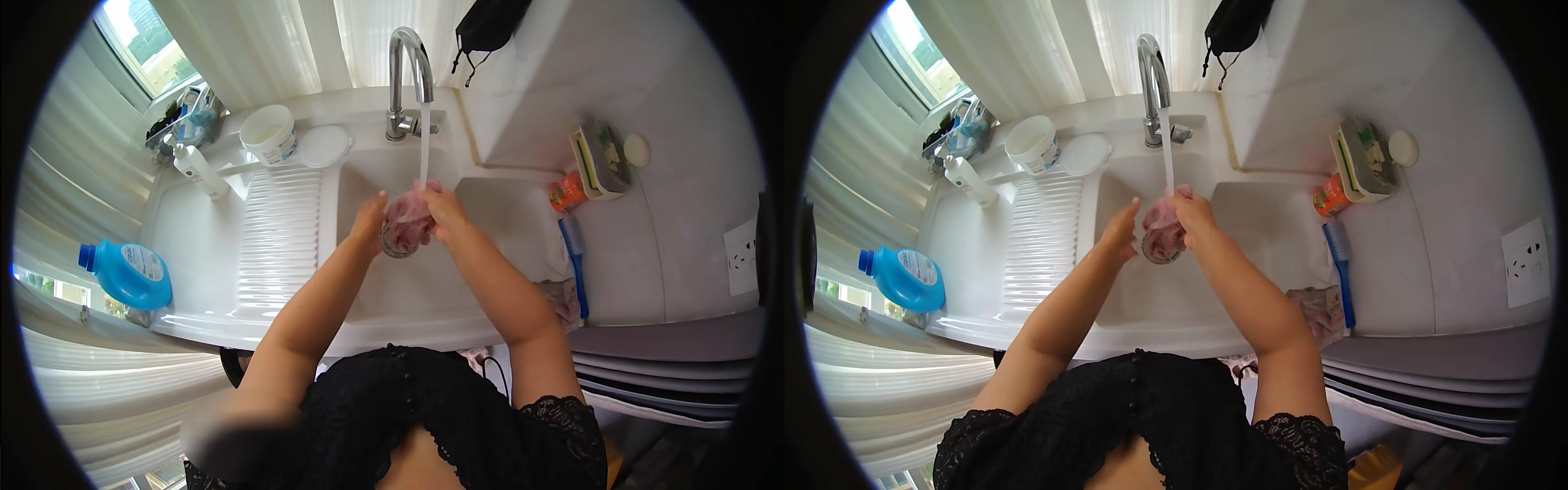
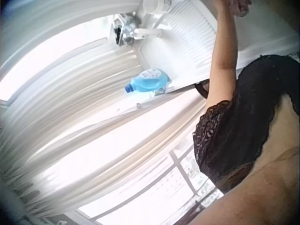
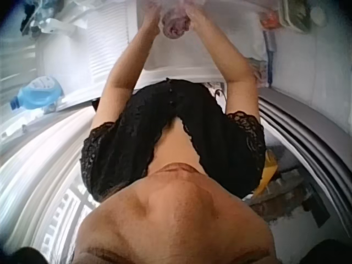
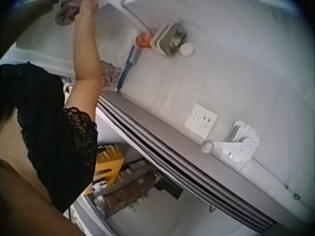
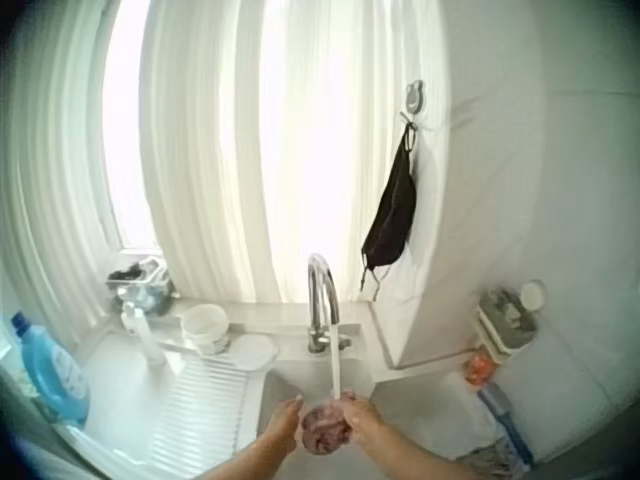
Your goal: The person picks up a pink cloth, walks to the sink, and washes it by hand. They apply a white powder from a container, scrub the cloth, and rinse it under running water.
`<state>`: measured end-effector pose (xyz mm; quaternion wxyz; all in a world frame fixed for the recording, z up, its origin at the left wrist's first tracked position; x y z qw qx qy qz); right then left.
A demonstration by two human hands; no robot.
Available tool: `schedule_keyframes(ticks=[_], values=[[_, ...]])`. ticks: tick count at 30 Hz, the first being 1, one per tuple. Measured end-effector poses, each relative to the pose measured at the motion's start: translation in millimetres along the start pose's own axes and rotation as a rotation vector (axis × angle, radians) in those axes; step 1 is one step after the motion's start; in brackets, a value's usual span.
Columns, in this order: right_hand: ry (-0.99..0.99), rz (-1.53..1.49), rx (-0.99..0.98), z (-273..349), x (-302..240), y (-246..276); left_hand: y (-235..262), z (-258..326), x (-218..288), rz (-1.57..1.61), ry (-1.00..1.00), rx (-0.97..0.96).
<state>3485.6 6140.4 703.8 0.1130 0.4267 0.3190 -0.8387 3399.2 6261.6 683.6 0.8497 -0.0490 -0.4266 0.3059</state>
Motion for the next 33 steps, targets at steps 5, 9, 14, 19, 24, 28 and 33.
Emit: schedule_keyframes(ticks=[5, 9, 14, 19, 24, 28, 33], values=[[0.098, 0.036, 0.105, 14, -4, -6, -31, -13, -33, 0.425, 0.384, -0.207], [0.108, 0.257, -0.032, 8, 3, 10, -30, -65, -45, 0.613, 0.16, -0.413], [0.223, 0.381, 0.243, -15, 28, 73, -48, -46, -36, 0.637, 0.039, -0.377], [-0.067, -0.406, -0.057, 5, 57, 25, -45, -18, -40, 0.488, 0.096, -0.341], [0.225, -0.093, -0.135, -11, 63, 38, -40, -6, -38, 0.467, 0.218, -0.46], [0.454, 0.502, 0.135, -17, 73, 34, -36, -12, -38, 0.444, 0.139, -0.304], [0.292, 0.25, 0.35, -10, 87, 26, -30, -53, -59, 0.325, -0.141, -0.252]])
Point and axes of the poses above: each hand's wrist, its own z-axis away from the middle knuckle, its own y-axis out of the back of the hand, x = y × z, the point moved 4 cm from there along -z, towards the middle knuckle, and after that the axes turned 9 degrees about -x, right-handed, at the moved point
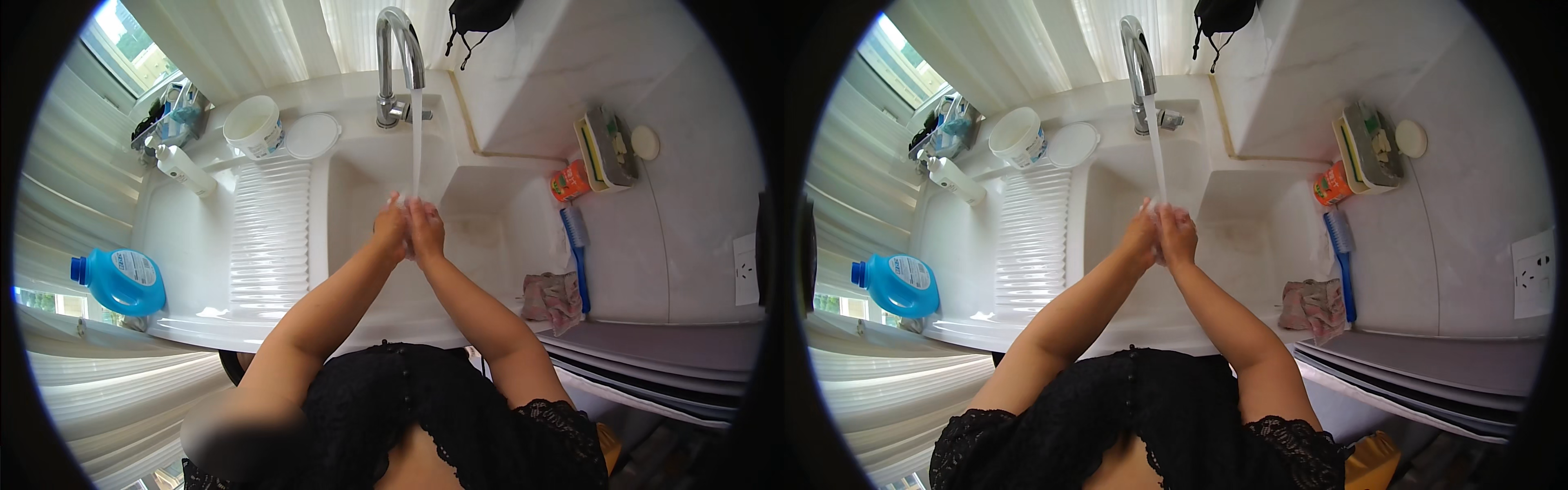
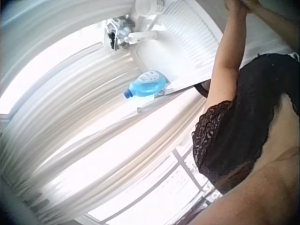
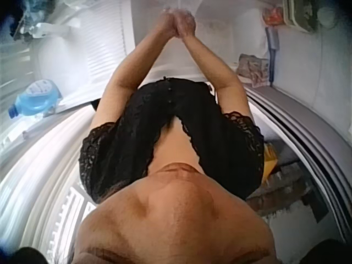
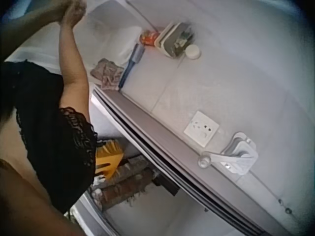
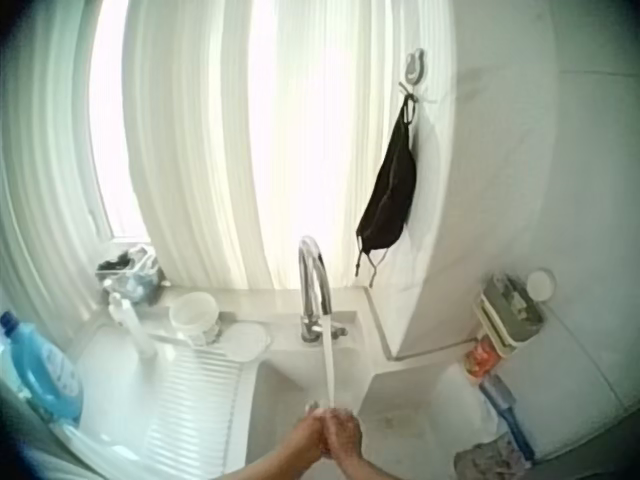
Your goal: The person picks up a pink cloth, walks to the sink, and washes it by hand. They apply a white powder from a container, scrub the cloth, and rinse it under running water.
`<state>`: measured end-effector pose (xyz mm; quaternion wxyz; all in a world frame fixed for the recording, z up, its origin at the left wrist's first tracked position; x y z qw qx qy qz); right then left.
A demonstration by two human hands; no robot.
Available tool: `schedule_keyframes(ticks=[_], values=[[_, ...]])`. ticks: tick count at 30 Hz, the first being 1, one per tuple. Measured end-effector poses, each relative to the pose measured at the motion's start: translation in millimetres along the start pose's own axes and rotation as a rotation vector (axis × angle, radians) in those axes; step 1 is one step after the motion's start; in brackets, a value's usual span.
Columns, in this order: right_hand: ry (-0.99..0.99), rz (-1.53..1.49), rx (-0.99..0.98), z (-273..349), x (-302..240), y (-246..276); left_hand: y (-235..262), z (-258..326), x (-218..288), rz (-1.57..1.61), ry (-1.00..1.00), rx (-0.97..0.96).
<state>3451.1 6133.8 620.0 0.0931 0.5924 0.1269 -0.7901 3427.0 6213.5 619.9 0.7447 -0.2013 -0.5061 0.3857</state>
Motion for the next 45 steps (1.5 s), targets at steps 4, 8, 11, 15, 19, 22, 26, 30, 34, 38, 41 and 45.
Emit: schedule_keyframes(ticks=[4, 8, 11, 15, 19, 22, 26, 30, 34, 38, 41, 45], values=[[0.032, -0.089, -0.001, 1, 1, 2, 6, -6, -13, 0.01, -0.064, 0.082], [-0.049, -0.062, -0.007, 5, -2, 4, 14, -9, -17, 0.006, -0.09, 0.111], [-0.035, -0.031, -0.01, 5, 0, 7, -7, 5, -1, -1.02, -0.168, 0.082], [-0.026, -0.027, -0.008, 1, 12, 8, 21, -7, -11, -0.867, -0.386, 0.038], [-0.047, 0.061, -0.019, -4, 20, 11, 0, 18, 0, -0.246, -0.127, 0.218], [-0.064, 0.158, -0.069, 3, 4, 9, 3, 18, 4, -0.343, -0.16, 0.245], [-0.075, 0.306, -0.182, 1, -13, 15, 4, 20, 15, -0.684, -0.283, 0.191], [0.174, 0.344, -0.24, -2, -40, 25, 4, 27, 30, -0.539, -0.069, 0.108], [0.442, 0.641, -0.181, -10, -51, 27, -3, 36, 24, -0.13, 0.223, 0.117], [0.3, 0.851, -0.234, 9, -95, 11, -30, 48, 28, 0.007, 0.389, 0.219], [0.395, 0.976, -0.305, 14, -104, 10, -57, 52, 32, 0.058, 0.481, -0.028], [0.554, 0.947, -0.414, 27, -123, 18, -37, 24, 25, 0.225, 0.249, -0.198]])
Point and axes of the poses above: each hand's wrist, its own z-axis away from the middle knuckle, its own y-axis out of the back of the hand, x = y × z, the point moved 4 cm from there along -z, towards the middle knuckle, and after that the axes turned 9 degrees about -x, right-handed, at the moved point
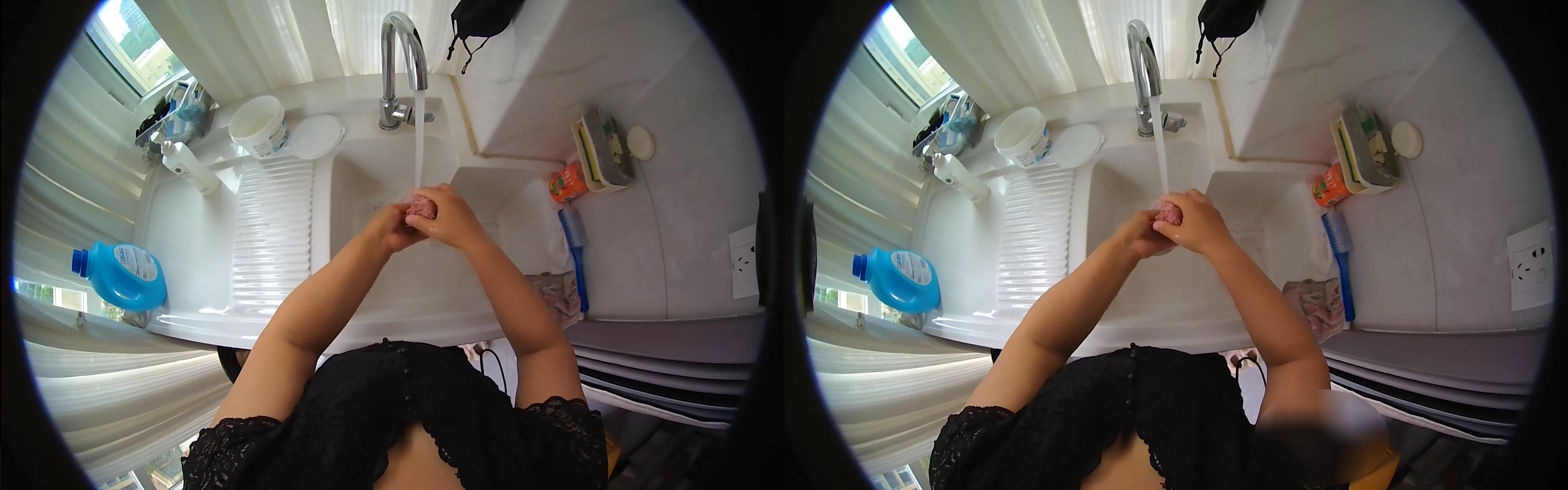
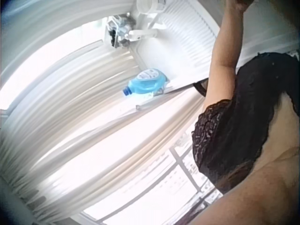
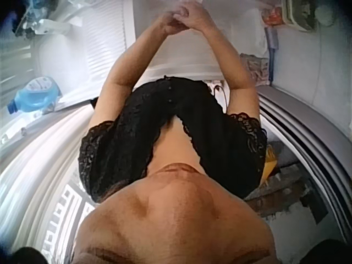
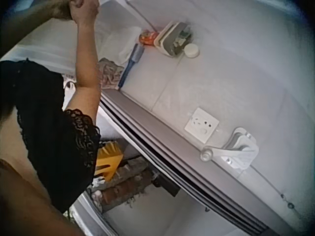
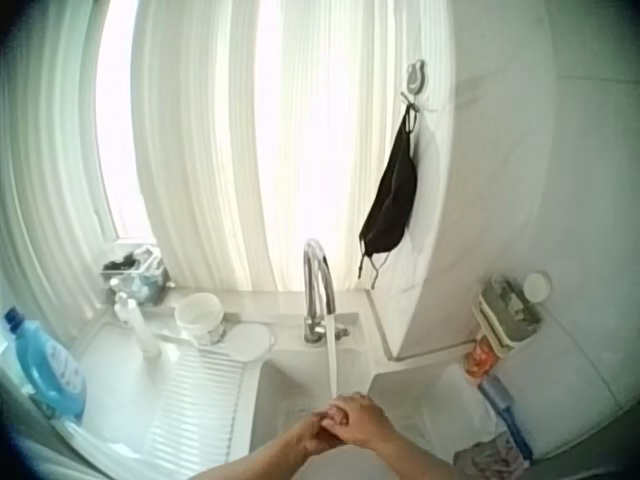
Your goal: The person picks up a pink cloth, walks to the sink, and washes it by hand. They apply a white powder from a container, scrub the cloth, and rinse it under running water.
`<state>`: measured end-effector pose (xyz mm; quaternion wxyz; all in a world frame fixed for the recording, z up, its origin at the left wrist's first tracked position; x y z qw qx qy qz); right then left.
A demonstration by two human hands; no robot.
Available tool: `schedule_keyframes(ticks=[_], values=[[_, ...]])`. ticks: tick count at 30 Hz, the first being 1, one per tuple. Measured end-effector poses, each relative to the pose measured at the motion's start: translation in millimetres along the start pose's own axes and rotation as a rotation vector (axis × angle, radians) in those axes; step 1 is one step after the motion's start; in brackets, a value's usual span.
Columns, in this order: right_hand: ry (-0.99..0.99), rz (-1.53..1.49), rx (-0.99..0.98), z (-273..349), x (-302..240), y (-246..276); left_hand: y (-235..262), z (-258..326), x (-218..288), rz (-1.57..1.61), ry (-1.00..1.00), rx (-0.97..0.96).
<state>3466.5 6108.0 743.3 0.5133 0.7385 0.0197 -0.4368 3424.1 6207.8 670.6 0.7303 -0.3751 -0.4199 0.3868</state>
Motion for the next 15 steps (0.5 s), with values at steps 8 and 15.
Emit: schedule_keyframes(ticks=[8, 15], values=[[-0.56, -0.745, 0.008, 18, 42, -35, -1, 18, 30, -0.343, -0.131, 0.15], [-0.359, -0.938, 0.305, 1, 38, -25, 21, 38, 32, -0.39, -0.101, 0.424]])
Point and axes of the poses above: each hand's wrist, its own z-axis away from the middle knuckle, its own y-axis out of the back of the hand, x = y × z, the point moved 4 cm from there along -z, towards the middle knuckle, and after that the axes turned 9 degrees about -x, right-handed, at the moved point
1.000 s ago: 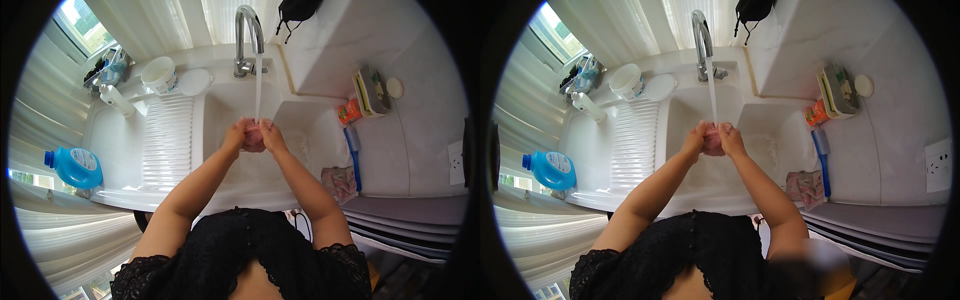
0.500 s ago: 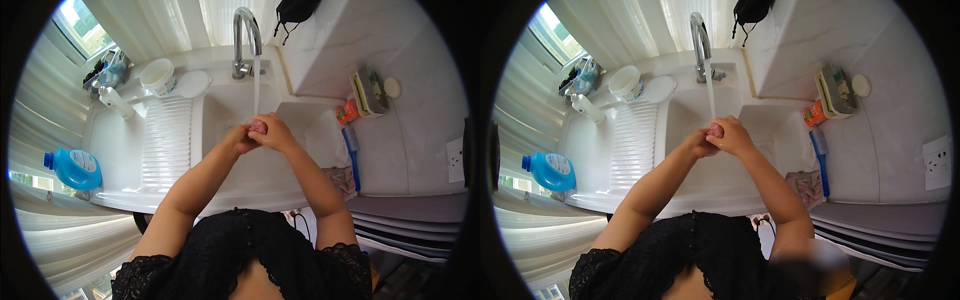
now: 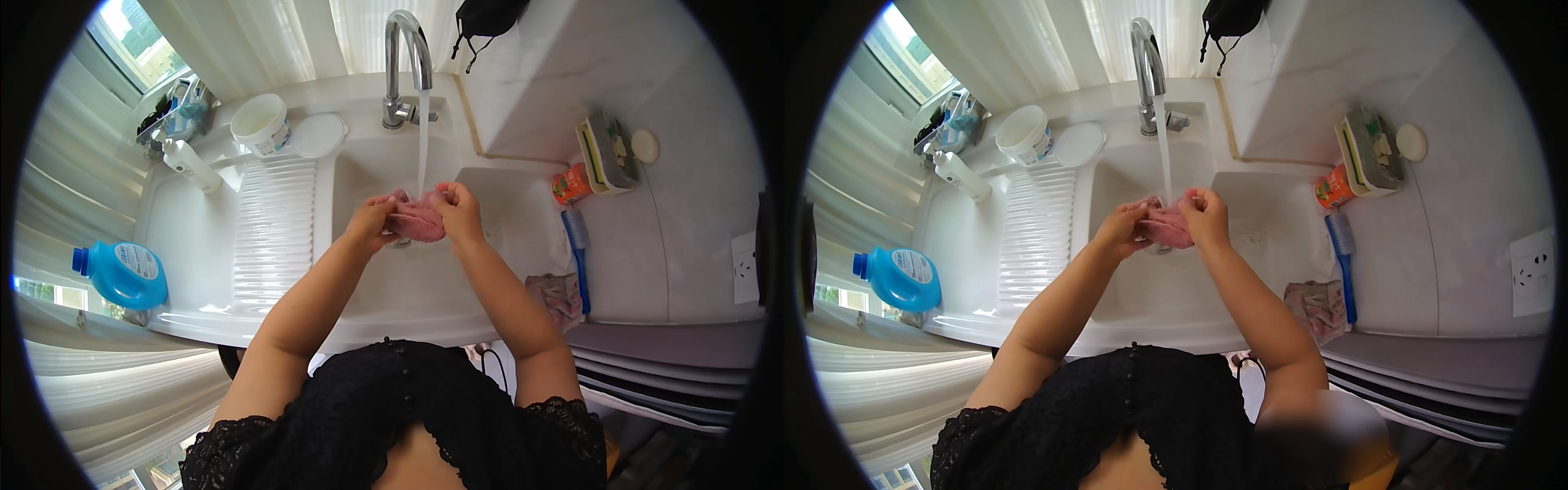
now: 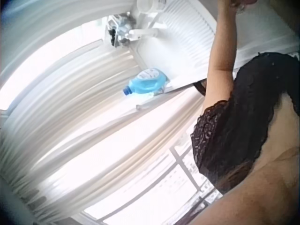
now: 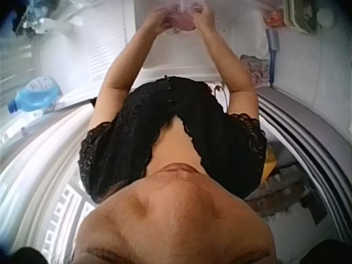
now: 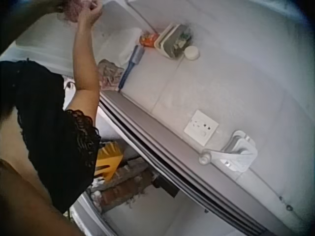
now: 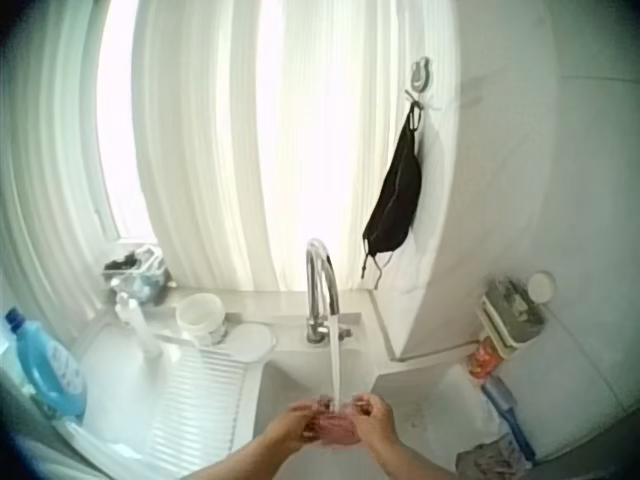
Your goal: The person picks up a pink cloth, walks to the sink, and washes it by hand. They apply a white powder from a container, scrub the cloth, and rinse it under running water.
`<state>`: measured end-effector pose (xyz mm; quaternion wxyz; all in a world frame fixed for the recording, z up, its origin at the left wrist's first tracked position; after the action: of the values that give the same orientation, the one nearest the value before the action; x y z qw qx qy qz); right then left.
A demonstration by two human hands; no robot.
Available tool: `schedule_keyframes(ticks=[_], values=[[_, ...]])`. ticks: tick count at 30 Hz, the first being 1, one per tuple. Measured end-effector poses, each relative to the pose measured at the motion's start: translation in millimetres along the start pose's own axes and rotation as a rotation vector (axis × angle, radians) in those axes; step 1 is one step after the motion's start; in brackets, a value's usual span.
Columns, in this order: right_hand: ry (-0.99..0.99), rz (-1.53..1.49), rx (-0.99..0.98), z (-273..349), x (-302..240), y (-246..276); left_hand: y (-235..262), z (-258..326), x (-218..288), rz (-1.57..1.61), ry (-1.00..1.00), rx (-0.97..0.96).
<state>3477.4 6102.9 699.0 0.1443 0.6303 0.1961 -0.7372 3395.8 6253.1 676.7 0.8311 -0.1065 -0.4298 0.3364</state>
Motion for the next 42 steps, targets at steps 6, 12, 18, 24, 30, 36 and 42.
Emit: schedule_keyframes(ticks=[6, 12, 18, 24, 30, 36, 42], values=[[0.017, -0.058, 0.049, -21, -16, 5, 8, 14, -9, 0.113, -0.006, -0.095], [-0.084, -0.035, -0.018, -20, 1, 8, 4, 17, 12, 0.152, -0.329, -0.14], [-0.348, 0.1, -0.266, -2, 15, -4, -37, 15, 24, 0.014, -0.367, -0.32], [-0.363, 0.397, -0.414, -4, 13, 13, -42, 5, 40, -0.357, -0.354, -0.238], [0.374, 1.036, -0.071, -9, 6, 33, -54, 8, 55, -0.945, -0.617, -0.15], [-0.012, 0.306, -0.05, -4, -18, 19, -42, 13, 71, -1.195, -0.71, -0.074], [0.208, 0.588, -0.09, 3, -60, -8, -25, 6, 68, -1.199, -0.968, 0.059]])
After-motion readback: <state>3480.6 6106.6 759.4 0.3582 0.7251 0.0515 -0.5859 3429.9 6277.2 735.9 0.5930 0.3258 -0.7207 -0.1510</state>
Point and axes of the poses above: each hand's wrist, its own z-axis away from the middle knuckle, its own y-axis out of the back of the hand, x = y × z, the point moved 4 cm from there along -z, towards the middle knuckle, and after that the axes turned 9 degrees about -x, right-handed, at the moved point
